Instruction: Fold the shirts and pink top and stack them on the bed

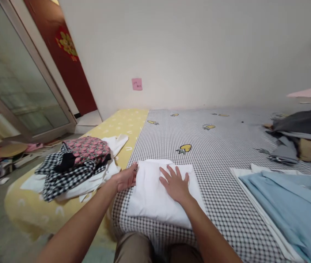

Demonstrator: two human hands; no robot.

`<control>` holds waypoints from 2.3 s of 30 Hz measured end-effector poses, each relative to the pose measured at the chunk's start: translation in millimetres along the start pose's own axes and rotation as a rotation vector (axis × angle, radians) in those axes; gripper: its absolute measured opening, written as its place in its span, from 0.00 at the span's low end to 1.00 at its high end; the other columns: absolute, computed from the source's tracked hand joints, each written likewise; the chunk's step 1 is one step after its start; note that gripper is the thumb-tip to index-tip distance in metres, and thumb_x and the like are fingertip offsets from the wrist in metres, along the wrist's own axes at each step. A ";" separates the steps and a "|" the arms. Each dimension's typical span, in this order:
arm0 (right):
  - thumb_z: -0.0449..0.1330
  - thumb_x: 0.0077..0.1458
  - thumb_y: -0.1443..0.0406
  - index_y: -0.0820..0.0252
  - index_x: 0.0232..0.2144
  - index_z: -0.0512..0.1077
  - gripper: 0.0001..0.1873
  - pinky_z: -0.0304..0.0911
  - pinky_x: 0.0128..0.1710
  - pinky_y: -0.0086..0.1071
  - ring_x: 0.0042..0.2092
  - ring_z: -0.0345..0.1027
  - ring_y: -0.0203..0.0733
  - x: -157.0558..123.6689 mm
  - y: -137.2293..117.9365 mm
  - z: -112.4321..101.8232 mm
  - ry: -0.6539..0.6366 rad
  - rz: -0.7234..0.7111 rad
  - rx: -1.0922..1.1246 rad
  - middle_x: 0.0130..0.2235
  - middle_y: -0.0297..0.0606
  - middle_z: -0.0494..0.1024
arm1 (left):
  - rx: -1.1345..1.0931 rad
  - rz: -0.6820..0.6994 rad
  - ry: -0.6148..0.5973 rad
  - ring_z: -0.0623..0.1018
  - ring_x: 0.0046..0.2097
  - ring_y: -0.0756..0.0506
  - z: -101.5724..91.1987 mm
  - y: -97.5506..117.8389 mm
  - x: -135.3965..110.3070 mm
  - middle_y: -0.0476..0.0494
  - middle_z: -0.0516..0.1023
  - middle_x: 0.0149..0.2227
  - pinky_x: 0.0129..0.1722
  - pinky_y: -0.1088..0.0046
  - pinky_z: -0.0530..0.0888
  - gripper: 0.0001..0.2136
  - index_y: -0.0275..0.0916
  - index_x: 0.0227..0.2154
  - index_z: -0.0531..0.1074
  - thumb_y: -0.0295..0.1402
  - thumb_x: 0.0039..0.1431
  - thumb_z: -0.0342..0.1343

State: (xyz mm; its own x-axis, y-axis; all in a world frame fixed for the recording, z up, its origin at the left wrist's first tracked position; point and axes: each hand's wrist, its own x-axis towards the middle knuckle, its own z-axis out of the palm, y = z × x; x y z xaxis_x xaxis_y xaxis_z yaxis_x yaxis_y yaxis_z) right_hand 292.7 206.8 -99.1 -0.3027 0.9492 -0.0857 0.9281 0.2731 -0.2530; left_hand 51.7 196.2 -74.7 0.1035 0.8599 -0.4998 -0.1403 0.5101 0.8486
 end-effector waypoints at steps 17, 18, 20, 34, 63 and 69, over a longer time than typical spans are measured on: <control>0.38 0.70 0.49 0.35 0.70 0.49 0.28 0.36 0.67 0.66 0.73 0.35 0.57 6.0 2.6 26.3 0.131 -0.012 -0.134 0.73 0.30 0.49 | 0.506 0.418 0.379 0.75 0.33 0.43 11.7 -113.2 -70.1 0.48 0.78 0.32 0.41 0.66 0.73 0.36 0.41 0.69 0.52 0.34 0.56 0.54; 0.38 0.70 0.49 0.35 0.69 0.50 0.28 0.35 0.67 0.66 0.73 0.35 0.57 6.1 2.7 26.9 0.134 -0.016 -0.131 0.73 0.30 0.49 | 0.541 0.422 0.404 0.78 0.37 0.42 10.8 -119.3 -68.2 0.45 0.81 0.38 0.43 0.65 0.73 0.36 0.42 0.69 0.52 0.34 0.57 0.52; 0.39 0.70 0.49 0.36 0.69 0.51 0.28 0.35 0.67 0.67 0.73 0.34 0.58 6.5 3.2 28.3 0.143 -0.016 -0.122 0.73 0.29 0.49 | 0.608 0.446 0.449 0.80 0.42 0.40 7.7 -131.0 -65.8 0.41 0.82 0.45 0.47 0.62 0.74 0.34 0.42 0.70 0.51 0.35 0.59 0.50; 0.39 0.69 0.46 0.35 0.68 0.53 0.29 0.30 0.67 0.68 0.73 0.33 0.60 7.2 5.6 30.4 0.206 -0.072 0.035 0.73 0.29 0.49 | 1.505 1.063 0.754 0.53 0.72 0.37 90.4 -21.5 -31.2 0.43 0.56 0.72 0.70 0.42 0.42 0.29 0.53 0.68 0.56 0.26 0.66 0.44; 0.43 0.67 0.55 0.49 0.69 0.56 0.30 0.47 0.66 0.60 0.70 0.52 0.51 -20.5 100.4 -12.3 0.158 0.234 0.168 0.70 0.37 0.59 | 0.684 0.510 0.427 0.66 0.66 0.33 9.5 -39.2 -4.7 0.37 0.73 0.62 0.67 0.50 0.59 0.19 0.44 0.45 0.79 0.47 0.54 0.59; 0.43 0.67 0.55 0.46 0.68 0.56 0.29 0.38 0.65 0.70 0.70 0.49 0.56 -74.6 53.2 2.7 0.445 0.087 0.132 0.69 0.39 0.61 | 0.348 0.560 0.593 0.80 0.31 0.42 -24.6 -106.6 -74.9 0.39 0.82 0.34 0.37 0.61 0.78 0.24 0.38 0.38 0.75 0.55 0.52 0.51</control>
State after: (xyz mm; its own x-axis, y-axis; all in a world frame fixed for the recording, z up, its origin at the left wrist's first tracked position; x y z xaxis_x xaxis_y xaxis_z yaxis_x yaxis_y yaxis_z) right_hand 364.0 150.1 -108.8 -0.0760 0.9503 0.3019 0.9016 0.1948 -0.3861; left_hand 34.8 77.9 -131.9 -0.4318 0.8984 0.0796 0.3002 0.0600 0.9520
